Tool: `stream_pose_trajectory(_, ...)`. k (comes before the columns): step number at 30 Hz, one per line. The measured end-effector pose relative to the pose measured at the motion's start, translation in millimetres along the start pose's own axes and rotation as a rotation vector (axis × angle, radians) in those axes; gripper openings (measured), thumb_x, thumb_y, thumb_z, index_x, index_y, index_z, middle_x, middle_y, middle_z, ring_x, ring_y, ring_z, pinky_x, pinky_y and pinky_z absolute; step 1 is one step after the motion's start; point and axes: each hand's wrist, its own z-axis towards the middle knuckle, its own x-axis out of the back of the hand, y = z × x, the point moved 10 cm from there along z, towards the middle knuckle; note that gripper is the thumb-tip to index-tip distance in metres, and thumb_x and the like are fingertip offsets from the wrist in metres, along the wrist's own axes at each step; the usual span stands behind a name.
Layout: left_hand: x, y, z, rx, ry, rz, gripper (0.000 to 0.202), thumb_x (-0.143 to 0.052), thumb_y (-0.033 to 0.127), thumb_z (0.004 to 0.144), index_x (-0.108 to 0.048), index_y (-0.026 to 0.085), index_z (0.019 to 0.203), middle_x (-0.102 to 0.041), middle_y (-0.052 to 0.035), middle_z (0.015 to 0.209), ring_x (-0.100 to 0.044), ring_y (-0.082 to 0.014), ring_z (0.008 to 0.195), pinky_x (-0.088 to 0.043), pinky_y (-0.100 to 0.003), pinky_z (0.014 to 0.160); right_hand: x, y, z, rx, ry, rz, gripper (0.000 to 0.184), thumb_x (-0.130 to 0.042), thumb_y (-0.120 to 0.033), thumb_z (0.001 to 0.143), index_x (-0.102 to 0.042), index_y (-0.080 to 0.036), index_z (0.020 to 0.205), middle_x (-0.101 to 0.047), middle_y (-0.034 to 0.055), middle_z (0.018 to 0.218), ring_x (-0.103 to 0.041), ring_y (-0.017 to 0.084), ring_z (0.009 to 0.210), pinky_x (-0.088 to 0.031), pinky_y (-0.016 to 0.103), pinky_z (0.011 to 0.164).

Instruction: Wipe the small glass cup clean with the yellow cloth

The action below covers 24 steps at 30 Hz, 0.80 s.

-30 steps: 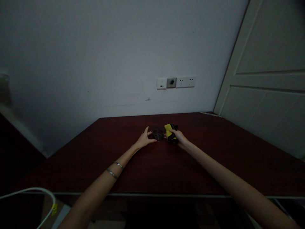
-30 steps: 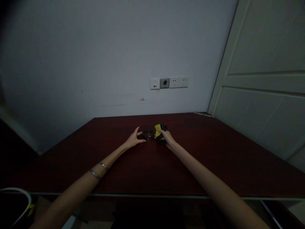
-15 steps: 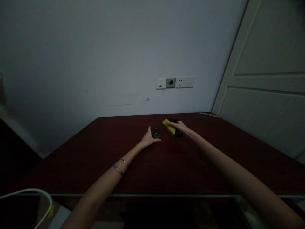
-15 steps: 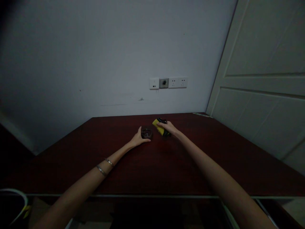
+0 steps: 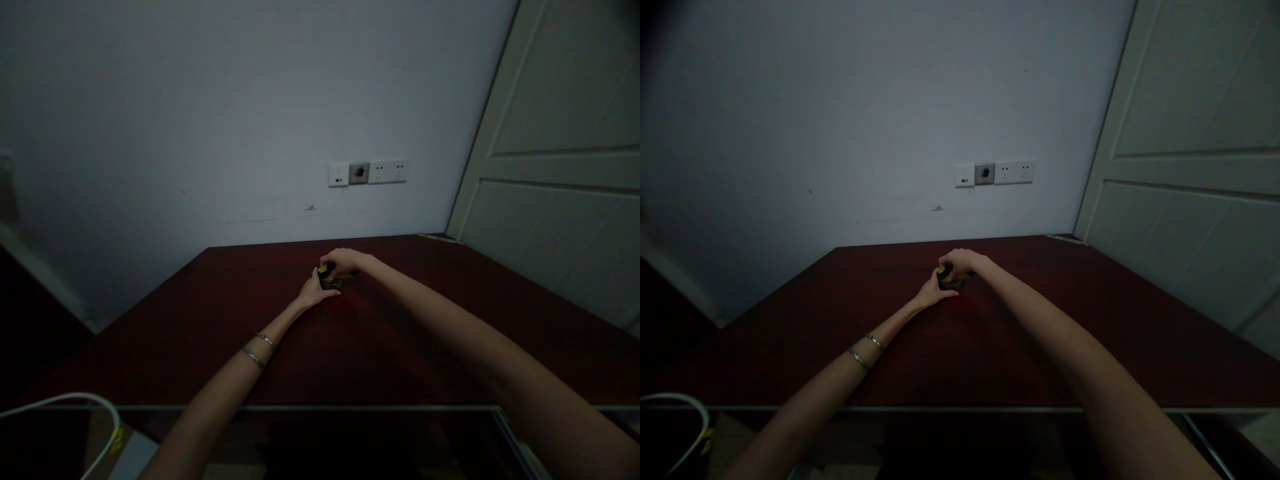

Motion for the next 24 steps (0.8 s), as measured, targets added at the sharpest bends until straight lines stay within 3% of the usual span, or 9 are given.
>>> stream_pose_trajectory(8, -1.2, -3, 2, 0.056, -0.016, 0.104, 0.088, -0.072, 0.054, 0.053, -0.037, 0.015, 0.124, -0.056, -0.0131, 0.117, -0.053, -0.0293, 0.109, -0.043, -0.036, 0.089, 2, -5, -3, -0.115, 0.036, -0.249, 0.055, -0.064, -0.044, 0.069, -0.048, -0.022, 0.116, -0.063, 0.0138, 0.105, -0.060, 0.028, 0.095, -0.043, 0.030, 0.071)
stream_pose_trajectory(15, -0.2, -7, 4, 0.063, -0.007, 0.195, 0.083, -0.068, 0.062, 0.052, -0.045, 0.013, 0.114, -0.060, -0.0150, 0.109, -0.057, -0.0303, 0.100, -0.046, -0.035, 0.080, 5, 12, -3, -0.432, 0.116, -0.119, 0.051, -0.068, -0.026, 0.067, -0.050, -0.012, 0.112, -0.061, 0.0214, 0.108, -0.058, 0.030, 0.101, -0.045, 0.035, 0.081)
stream_pose_trajectory(21, 0.2, -8, 4, 0.058, -0.008, 0.221, 0.083, -0.067, 0.064, 0.052, -0.044, 0.014, 0.114, -0.061, -0.0152, 0.107, -0.058, -0.0292, 0.098, -0.046, -0.032, 0.076, 2, 30, 2, -0.645, 0.110, 0.031, 0.040, -0.072, -0.022, 0.060, -0.063, -0.010, 0.097, -0.064, 0.0237, 0.101, -0.060, 0.034, 0.098, -0.049, 0.042, 0.077)
stream_pose_trajectory(24, 0.8, -7, 3, 0.064, -0.015, 0.233, 0.083, -0.066, 0.064, 0.052, -0.045, 0.014, 0.114, -0.060, -0.0155, 0.108, -0.058, -0.0294, 0.099, -0.046, -0.032, 0.076, 1, 38, 6, -0.684, 0.115, 0.164, 0.035, -0.073, -0.023, 0.059, -0.067, -0.011, 0.091, -0.066, 0.0230, 0.095, -0.061, 0.036, 0.095, -0.051, 0.046, 0.072)
